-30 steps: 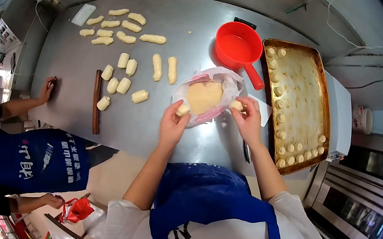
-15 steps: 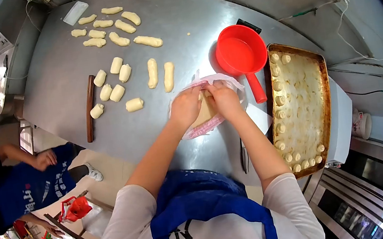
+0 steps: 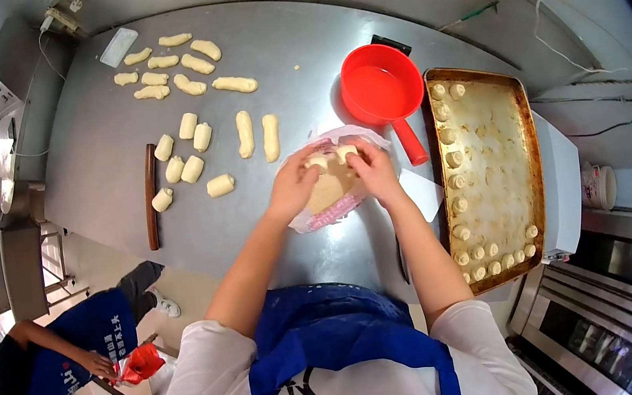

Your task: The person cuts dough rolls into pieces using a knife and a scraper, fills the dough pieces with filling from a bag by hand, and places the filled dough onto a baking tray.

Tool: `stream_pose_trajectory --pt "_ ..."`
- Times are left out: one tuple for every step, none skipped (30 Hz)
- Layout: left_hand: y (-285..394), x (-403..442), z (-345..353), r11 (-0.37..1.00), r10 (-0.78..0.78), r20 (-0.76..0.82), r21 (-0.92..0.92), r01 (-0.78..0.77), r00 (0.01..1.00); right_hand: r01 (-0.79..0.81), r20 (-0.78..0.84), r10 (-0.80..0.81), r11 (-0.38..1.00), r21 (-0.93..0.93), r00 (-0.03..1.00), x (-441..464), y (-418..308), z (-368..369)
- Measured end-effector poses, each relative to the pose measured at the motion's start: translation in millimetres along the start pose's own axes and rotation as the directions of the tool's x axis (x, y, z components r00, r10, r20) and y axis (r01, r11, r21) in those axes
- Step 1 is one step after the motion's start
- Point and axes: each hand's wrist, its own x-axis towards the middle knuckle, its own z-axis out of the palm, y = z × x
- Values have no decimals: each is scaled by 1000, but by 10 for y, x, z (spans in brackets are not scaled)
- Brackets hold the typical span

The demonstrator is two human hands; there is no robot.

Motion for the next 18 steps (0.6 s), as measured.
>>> stream_pose_trajectory --pt "-38 -66 -53 783 -246 180 -542 305 952 -205 60 196 925 321 979 -88 29 -38" --pt "-65 -128 -76 230 -324 458 -811 539 828 -385 183 347 711 589 920 -173 59 -75" --pt "-4 -196 -117 237 -316 456 -811 535 832 -397 246 323 588 704 914 -266 32 -106" --pt "61 -272 -171 83 -287 530 -816 571 798 -388 240 317 590 708 918 -356 4 -126" --pt "112 -336 -209 -71 -245 597 -797 600 764 -434 303 334 454 778 893 -441 -25 -149" --pt "109 -386 -194 -65 -237 595 -798 599 768 -471 367 339 307 827 866 -516 -59 -166" --pt "101 -425 -160 -130 -185 612 -790 598 769 -463 361 334 312 830 871 -578 -70 -177" --pt "95 -455 -131 -196 -132 625 -777 598 769 -458 364 323 293 839 873 -631 -75 -181" --pt "147 -483 -142 -194 -129 623 -778 597 771 -456 369 314 272 848 875 -669 -98 -179" --pt "200 -511 -155 -174 -121 611 -789 589 782 -452 367 310 274 849 877 -700 -122 -177" --pt "240 -533 -175 -154 -114 599 -799 582 792 -433 345 302 303 849 888 -730 -146 -175" --pt "244 -543 -186 -149 -111 599 -799 582 793 -413 323 294 330 849 900 -754 -178 -168" --pt "248 -548 -195 -154 -112 597 -800 580 794 -407 318 292 330 852 902 -763 -208 -152" --pt "255 -546 -205 -157 -112 598 -799 580 794 -390 294 293 367 844 910 -757 -241 -132" --pt "191 -536 -187 -150 -104 602 -796 586 792 -371 266 292 404 836 919 -743 -276 -120" --pt "93 -525 -167 -152 -89 587 -806 572 805 -361 255 292 404 841 922 -731 -310 -106" --pt "-6 -515 -145 -156 -76 573 -815 558 816 -367 255 306 401 839 917 -722 -341 -85" --pt "12 -509 -179 -150 -70 581 -810 567 811 -373 254 321 398 838 912 -720 -358 -68"
